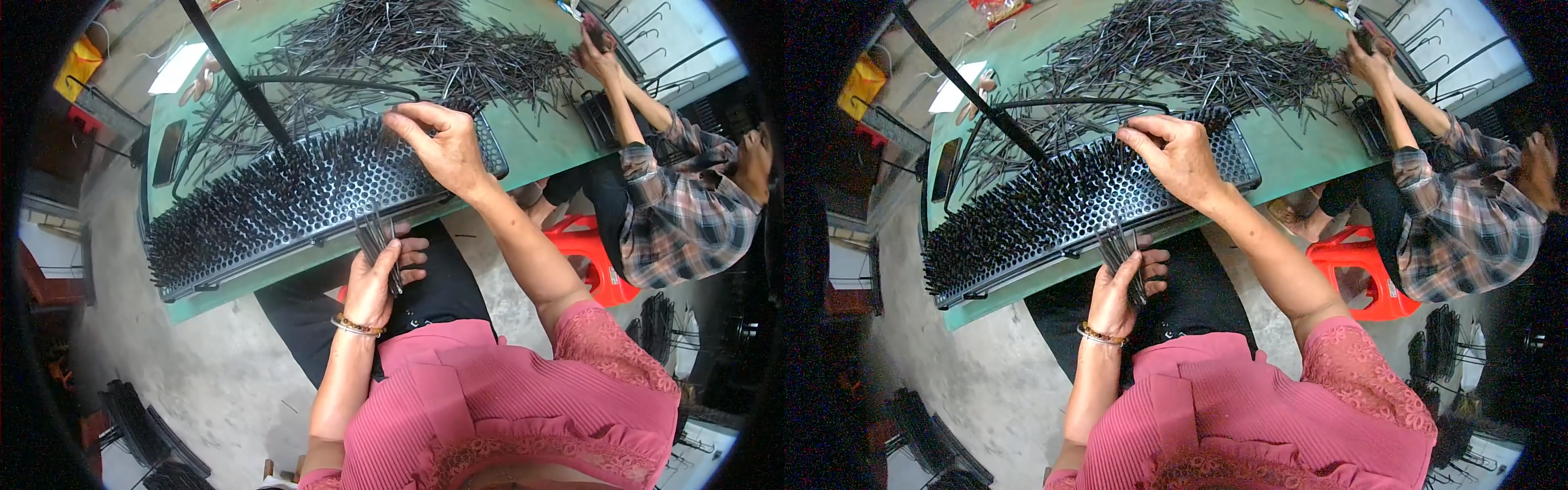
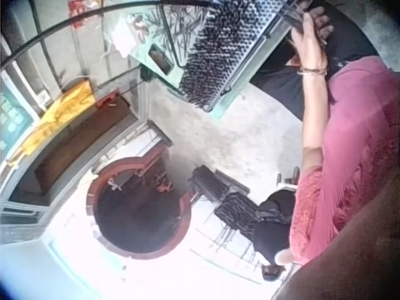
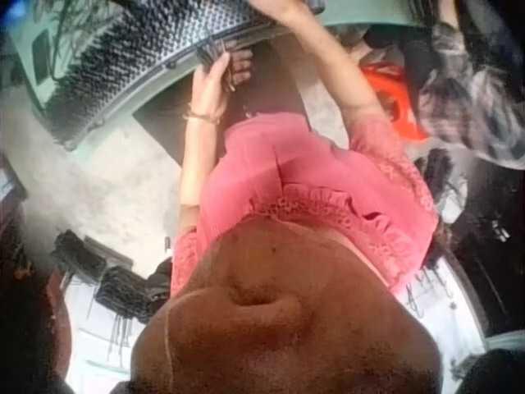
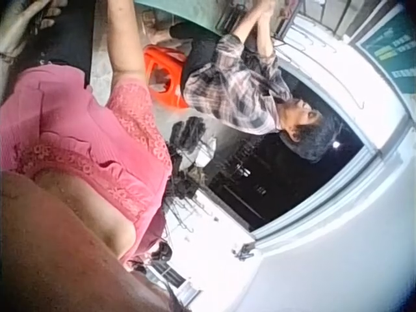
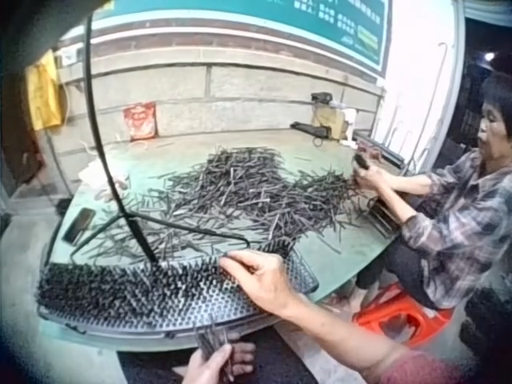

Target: The recorder is manually inserting thin metal pins into a black hexagonal grid template on a workbench.

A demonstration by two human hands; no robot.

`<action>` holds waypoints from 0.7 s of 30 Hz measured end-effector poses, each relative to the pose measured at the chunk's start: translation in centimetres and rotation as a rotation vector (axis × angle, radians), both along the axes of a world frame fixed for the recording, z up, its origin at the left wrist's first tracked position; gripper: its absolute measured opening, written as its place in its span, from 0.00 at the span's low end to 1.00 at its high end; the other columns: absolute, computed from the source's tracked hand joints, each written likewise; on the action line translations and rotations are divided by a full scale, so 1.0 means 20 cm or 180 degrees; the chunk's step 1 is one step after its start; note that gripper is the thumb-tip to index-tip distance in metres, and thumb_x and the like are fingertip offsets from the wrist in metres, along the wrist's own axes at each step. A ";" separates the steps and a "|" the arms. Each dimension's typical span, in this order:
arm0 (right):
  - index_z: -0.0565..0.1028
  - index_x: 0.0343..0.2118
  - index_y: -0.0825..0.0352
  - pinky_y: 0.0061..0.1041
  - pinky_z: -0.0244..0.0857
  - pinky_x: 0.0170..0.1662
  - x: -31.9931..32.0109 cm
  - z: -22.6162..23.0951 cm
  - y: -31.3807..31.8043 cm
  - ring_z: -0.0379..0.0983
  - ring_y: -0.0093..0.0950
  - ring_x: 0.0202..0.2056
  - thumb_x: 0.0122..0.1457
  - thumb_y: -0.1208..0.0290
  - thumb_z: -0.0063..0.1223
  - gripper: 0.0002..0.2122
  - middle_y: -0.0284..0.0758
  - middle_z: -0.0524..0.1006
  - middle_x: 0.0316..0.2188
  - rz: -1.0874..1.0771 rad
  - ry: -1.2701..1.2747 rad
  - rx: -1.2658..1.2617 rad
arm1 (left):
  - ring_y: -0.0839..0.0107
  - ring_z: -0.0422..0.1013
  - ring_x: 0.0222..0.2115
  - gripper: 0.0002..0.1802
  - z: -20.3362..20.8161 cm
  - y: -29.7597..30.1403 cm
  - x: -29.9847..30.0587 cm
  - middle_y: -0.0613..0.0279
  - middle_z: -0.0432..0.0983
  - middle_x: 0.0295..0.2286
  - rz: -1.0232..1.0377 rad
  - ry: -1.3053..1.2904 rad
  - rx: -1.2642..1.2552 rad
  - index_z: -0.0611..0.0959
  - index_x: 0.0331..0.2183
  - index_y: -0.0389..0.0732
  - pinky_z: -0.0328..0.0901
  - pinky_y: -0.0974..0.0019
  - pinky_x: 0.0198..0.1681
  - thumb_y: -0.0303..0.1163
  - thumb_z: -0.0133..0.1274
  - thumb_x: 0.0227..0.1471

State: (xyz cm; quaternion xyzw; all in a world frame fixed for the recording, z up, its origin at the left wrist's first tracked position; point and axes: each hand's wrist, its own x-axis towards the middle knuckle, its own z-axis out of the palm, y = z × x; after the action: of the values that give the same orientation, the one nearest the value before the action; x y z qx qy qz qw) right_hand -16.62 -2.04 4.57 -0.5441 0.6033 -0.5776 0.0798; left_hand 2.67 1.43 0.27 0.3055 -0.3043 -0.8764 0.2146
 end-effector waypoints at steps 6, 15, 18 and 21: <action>0.78 0.30 0.71 0.22 0.67 0.29 0.01 0.00 -0.01 0.76 0.28 0.26 0.51 0.71 0.57 0.08 0.41 0.78 0.28 0.0140 0.0348 -0.0037 | 0.70 0.72 0.33 0.17 -0.01 0.00 0.00 0.51 0.74 0.37 -0.0010 0.0005 0.0016 0.70 0.47 0.34 0.71 0.69 0.33 0.32 0.42 0.58; 0.78 0.32 0.70 0.24 0.68 0.34 0.05 -0.06 0.00 0.75 0.31 0.31 0.48 0.76 0.58 0.07 0.40 0.78 0.30 0.0043 0.0989 -0.0021 | 0.71 0.72 0.33 0.17 -0.02 0.00 0.01 0.51 0.74 0.37 -0.0012 0.0027 0.0033 0.70 0.47 0.34 0.70 0.69 0.33 0.33 0.43 0.58; 0.77 0.33 0.70 0.24 0.68 0.35 0.06 -0.08 0.01 0.75 0.31 0.32 0.49 0.76 0.57 0.08 0.39 0.77 0.30 0.0183 0.0906 0.0042 | 0.71 0.72 0.33 0.17 -0.02 0.00 0.01 0.51 0.74 0.37 -0.0030 0.0004 0.0042 0.70 0.47 0.34 0.70 0.69 0.33 0.32 0.42 0.58; 0.77 0.33 0.70 0.25 0.68 0.36 0.05 -0.10 0.01 0.75 0.32 0.32 0.49 0.76 0.57 0.08 0.38 0.77 0.30 0.0143 0.1248 -0.0095 | 0.71 0.71 0.33 0.17 -0.02 0.01 0.00 0.51 0.74 0.37 -0.0027 -0.0018 0.0054 0.70 0.47 0.34 0.70 0.69 0.33 0.32 0.42 0.58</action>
State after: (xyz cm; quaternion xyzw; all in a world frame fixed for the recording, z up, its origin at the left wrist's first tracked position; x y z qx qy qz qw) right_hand -15.61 -1.81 2.66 -0.6606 0.5864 -0.4675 -0.0344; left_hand 2.76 1.53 -0.13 0.3085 -0.2987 -0.8790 0.2075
